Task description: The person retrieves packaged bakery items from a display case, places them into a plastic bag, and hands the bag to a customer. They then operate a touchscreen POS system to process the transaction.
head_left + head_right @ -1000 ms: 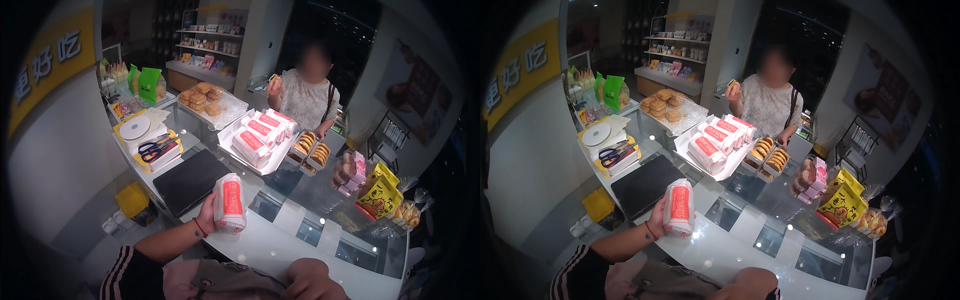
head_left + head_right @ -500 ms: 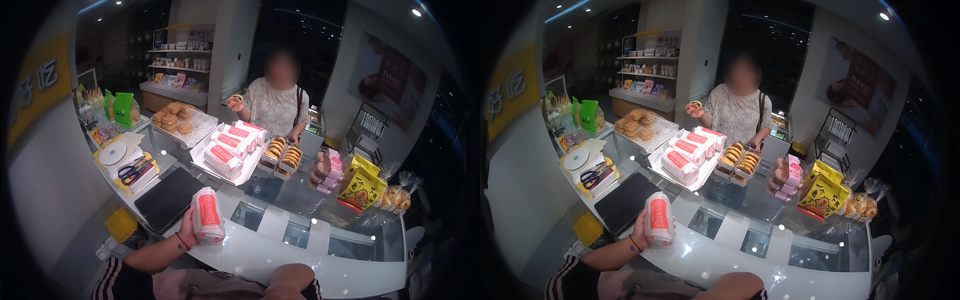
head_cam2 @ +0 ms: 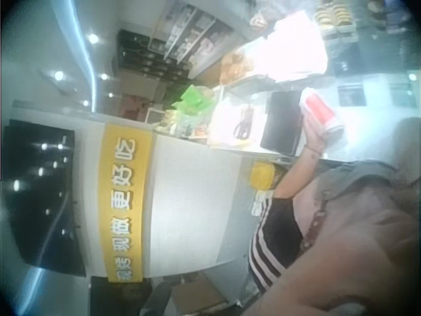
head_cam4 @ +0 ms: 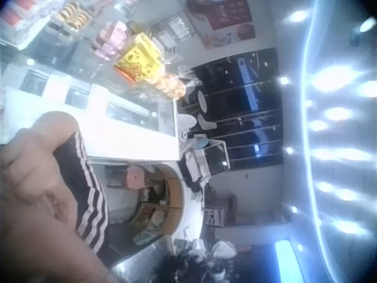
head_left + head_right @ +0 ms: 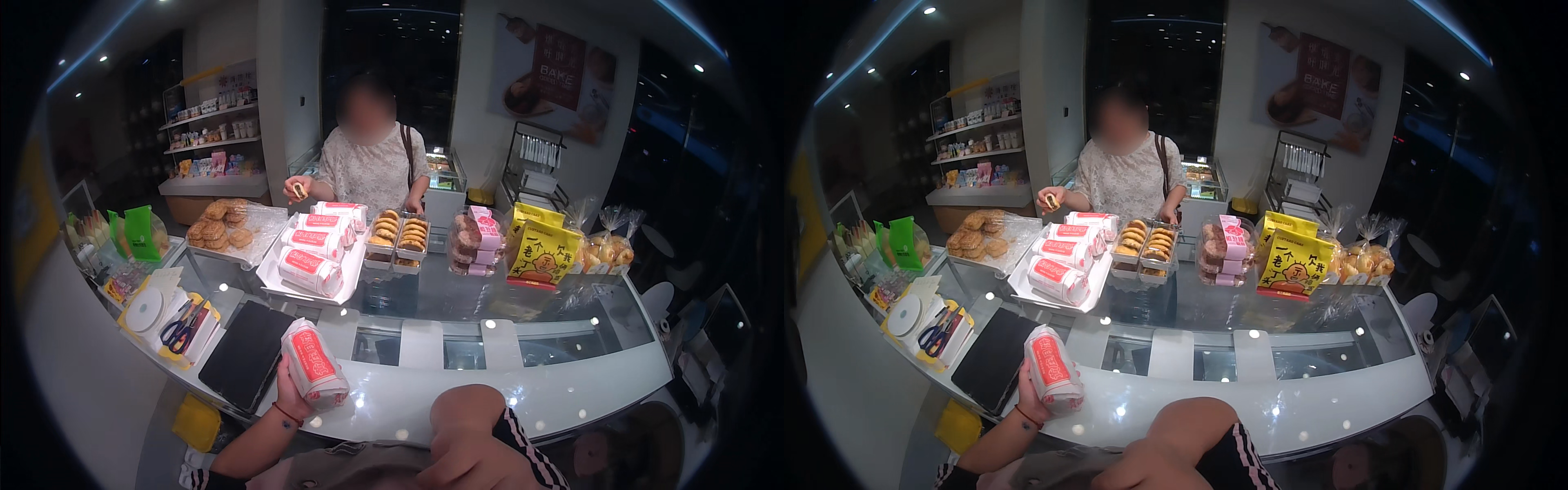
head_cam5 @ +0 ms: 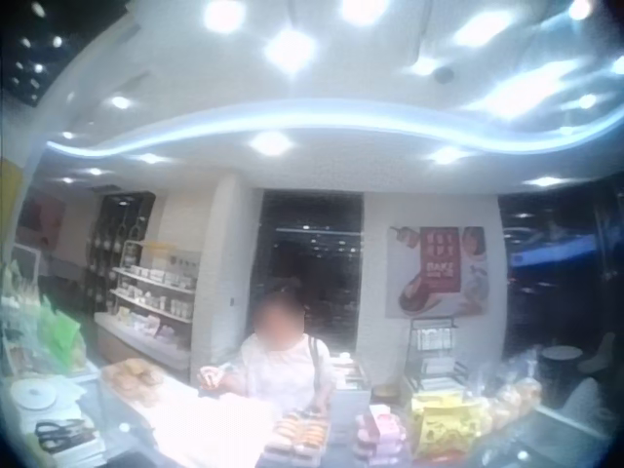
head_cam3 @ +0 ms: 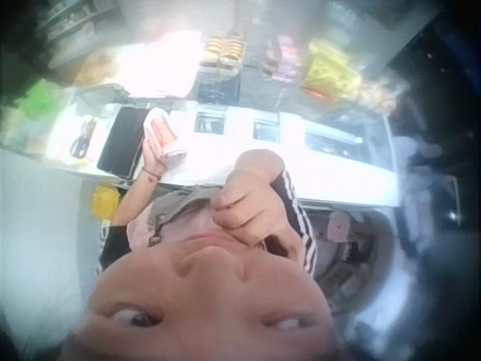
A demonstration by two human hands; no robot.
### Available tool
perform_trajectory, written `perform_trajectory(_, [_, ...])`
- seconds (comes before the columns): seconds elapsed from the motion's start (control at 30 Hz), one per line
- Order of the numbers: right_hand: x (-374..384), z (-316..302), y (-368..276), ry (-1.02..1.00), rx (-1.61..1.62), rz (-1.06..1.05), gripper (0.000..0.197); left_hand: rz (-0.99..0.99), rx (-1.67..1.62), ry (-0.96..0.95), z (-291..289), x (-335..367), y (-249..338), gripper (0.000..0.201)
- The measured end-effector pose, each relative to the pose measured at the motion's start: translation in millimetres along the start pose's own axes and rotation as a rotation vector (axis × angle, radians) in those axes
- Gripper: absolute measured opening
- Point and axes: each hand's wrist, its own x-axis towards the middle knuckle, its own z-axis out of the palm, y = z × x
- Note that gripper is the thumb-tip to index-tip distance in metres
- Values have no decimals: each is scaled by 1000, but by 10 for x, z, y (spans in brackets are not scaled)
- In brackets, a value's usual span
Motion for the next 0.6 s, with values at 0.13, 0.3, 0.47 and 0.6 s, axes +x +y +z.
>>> perform_trajectory(0.13, [-73,151,0,66,127,-12,50,56,-14,54,-61,-130,39,72])
perform_trajectory(0.3, [-58,338,243,75,321,86,43,98,-18,86,-267,-91,16,71])
perform_trajectory(0.47, [-198,368,226,-43,348,222,42,59,-86,33,-204,-76,-12,71])
perform_trajectory(0.6, [-190,338,335,-77,290,239,42,24,-129,26,-229,-35,-11,71])
